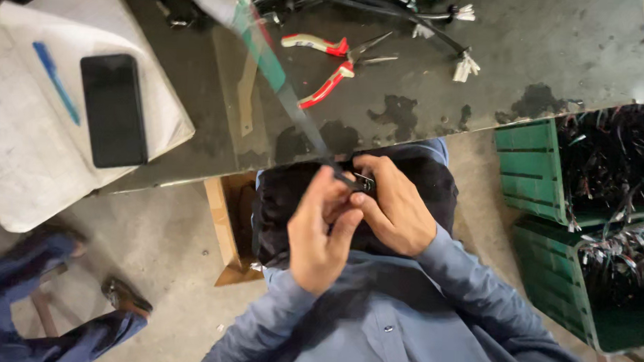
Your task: The person repeatedly strips the outer insulation from black electrical wires using red-handled pliers. After stripping, the person places the processed wires onto a pile on the table. The person continues this process for multiple wires throughout the clip.
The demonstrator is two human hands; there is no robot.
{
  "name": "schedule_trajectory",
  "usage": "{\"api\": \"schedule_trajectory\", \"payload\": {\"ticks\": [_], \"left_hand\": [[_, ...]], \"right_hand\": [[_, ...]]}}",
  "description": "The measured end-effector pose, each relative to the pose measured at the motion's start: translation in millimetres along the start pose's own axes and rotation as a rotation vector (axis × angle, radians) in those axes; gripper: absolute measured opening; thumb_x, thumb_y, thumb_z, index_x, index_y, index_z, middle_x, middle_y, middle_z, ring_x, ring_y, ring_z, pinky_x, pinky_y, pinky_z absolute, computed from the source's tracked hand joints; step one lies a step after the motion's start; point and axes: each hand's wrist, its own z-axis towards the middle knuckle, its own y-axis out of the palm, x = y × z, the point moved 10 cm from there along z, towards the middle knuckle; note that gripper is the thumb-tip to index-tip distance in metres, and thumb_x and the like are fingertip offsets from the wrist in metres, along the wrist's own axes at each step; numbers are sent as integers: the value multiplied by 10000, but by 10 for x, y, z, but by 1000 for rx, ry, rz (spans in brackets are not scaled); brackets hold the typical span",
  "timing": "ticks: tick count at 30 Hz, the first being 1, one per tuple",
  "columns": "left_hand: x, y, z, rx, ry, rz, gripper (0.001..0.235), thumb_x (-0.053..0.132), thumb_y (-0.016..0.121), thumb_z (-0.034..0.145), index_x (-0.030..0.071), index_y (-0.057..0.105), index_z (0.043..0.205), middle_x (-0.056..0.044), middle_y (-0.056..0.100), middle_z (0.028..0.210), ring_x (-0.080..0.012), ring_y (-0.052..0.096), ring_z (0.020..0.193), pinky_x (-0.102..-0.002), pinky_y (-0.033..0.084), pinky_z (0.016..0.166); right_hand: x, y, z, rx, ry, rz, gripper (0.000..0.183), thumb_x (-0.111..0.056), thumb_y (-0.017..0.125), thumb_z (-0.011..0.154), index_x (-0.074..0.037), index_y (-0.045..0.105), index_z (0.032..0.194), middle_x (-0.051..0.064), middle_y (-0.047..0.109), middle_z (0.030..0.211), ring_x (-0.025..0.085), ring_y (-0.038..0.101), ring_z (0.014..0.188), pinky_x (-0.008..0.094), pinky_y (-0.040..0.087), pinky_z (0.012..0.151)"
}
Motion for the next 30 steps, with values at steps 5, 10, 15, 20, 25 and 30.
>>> {"api": "schedule_trajectory", "payload": {"ticks": [5, 10, 15, 20, 25, 30], "left_hand": [[-144, 146, 52, -326, 53, 377, 265, 47, 747, 921, 68, 712, 1182, -75, 601, 1025, -157, 612, 863, -253, 522, 749], [-398, 10, 98, -296, -70, 298, 236, 35, 699, 936, 47, 725, 1171, -31, 627, 998, -111, 576, 834, -247, 489, 745], [-590, 132, 21, -456, -195, -193, 235, 23, 678, 949, 1, 680, 1183, 8, 635, 1104, -81, 605, 1048, -245, 492, 959], [-669, 283, 2, -403, -201, -382, 122, 42, 691, 1021, -11, 713, 1128, -2, 608, 1053, -124, 607, 1015, -288, 503, 946], [-57, 381, 477, -543, 395, 528, 731, 331, 872, 791, -2, 532, 1346, -183, 555, 1307, -367, 535, 1263, -435, 418, 1108], [217, 275, 1266, -67, 750, 1179, 700, 352, 860, 820, 37, 553, 1364, -153, 557, 1337, -393, 506, 1260, -509, 398, 1034]], "right_hand": [[12, 97, -53, -64, -10, 102, 279, -169, 608, 847, -1, 559, 1065, 195, 592, 964, 383, 606, 900, 437, 496, 788], [-81, -29, -37, 48, -97, -67, 276, -204, 638, 901, 4, 529, 1047, 207, 559, 889, 421, 582, 830, 429, 457, 720], [236, 212, -155, -319, 190, 501, 272, -299, 559, 1012, -30, 523, 1031, 76, 509, 766, 206, 478, 704, 339, 402, 641], [303, 247, -243, -324, 222, 647, 317, -357, 527, 1047, -41, 514, 1048, 8, 498, 800, 92, 430, 715, 286, 389, 632], [297, -267, -285, -26, 72, 654, 436, -440, 513, 1051, -49, 516, 1242, 16, 591, 915, 99, 565, 789, 252, 466, 732], [385, -512, -72, 133, 45, 33, 394, -205, 611, 1042, 18, 477, 1337, 89, 622, 1058, 133, 537, 974, 298, 455, 864]]}}
